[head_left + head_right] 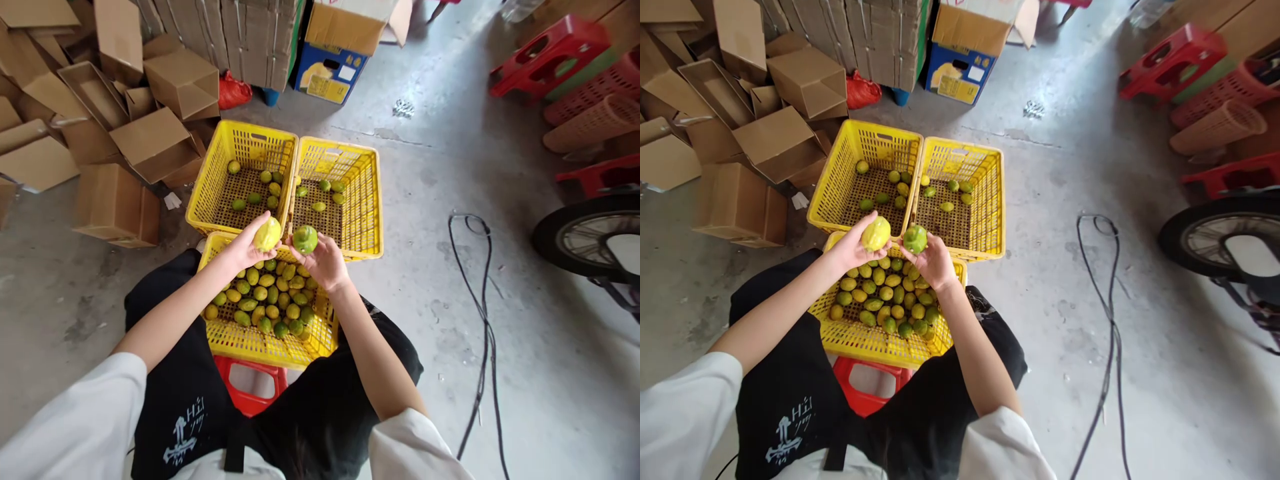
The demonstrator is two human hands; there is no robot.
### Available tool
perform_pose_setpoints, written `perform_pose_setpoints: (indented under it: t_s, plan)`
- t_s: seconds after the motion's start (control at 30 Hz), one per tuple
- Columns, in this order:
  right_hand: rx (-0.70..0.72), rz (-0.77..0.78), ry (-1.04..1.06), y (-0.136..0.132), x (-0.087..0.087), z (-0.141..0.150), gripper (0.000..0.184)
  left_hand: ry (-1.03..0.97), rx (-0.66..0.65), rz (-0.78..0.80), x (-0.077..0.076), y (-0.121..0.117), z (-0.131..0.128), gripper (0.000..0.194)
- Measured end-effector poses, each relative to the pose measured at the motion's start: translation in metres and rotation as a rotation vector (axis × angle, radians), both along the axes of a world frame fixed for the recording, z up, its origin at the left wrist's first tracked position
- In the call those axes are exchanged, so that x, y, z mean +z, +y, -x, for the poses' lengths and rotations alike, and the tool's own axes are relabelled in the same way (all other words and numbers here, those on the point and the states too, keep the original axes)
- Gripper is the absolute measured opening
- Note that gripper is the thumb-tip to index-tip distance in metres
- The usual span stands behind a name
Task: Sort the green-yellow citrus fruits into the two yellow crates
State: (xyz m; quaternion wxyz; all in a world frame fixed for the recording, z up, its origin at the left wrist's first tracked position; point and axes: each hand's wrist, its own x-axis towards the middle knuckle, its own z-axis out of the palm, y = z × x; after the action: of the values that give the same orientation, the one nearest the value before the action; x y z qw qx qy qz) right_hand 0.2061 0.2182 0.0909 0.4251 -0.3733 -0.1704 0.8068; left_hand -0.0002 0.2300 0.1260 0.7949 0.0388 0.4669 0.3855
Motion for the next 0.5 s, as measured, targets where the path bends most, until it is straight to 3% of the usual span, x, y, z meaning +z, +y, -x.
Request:
perform_pose_setpoints:
  t_s: [0.27, 0.5]
  plan:
    - [-0.035, 0.046, -0.047, -0.0025, 0.0035, -0.0009, 0.019, 0.025, 0.049, 0.010, 0.0006, 0.0013, 0.0031, 0.031]
    - [-0.071, 0.041, 0.000, -0.0009, -0.0002, 0.0027, 0.023, 0.011, 0.057, 0.074, 0.0028, 0.0027, 0.0000, 0.031]
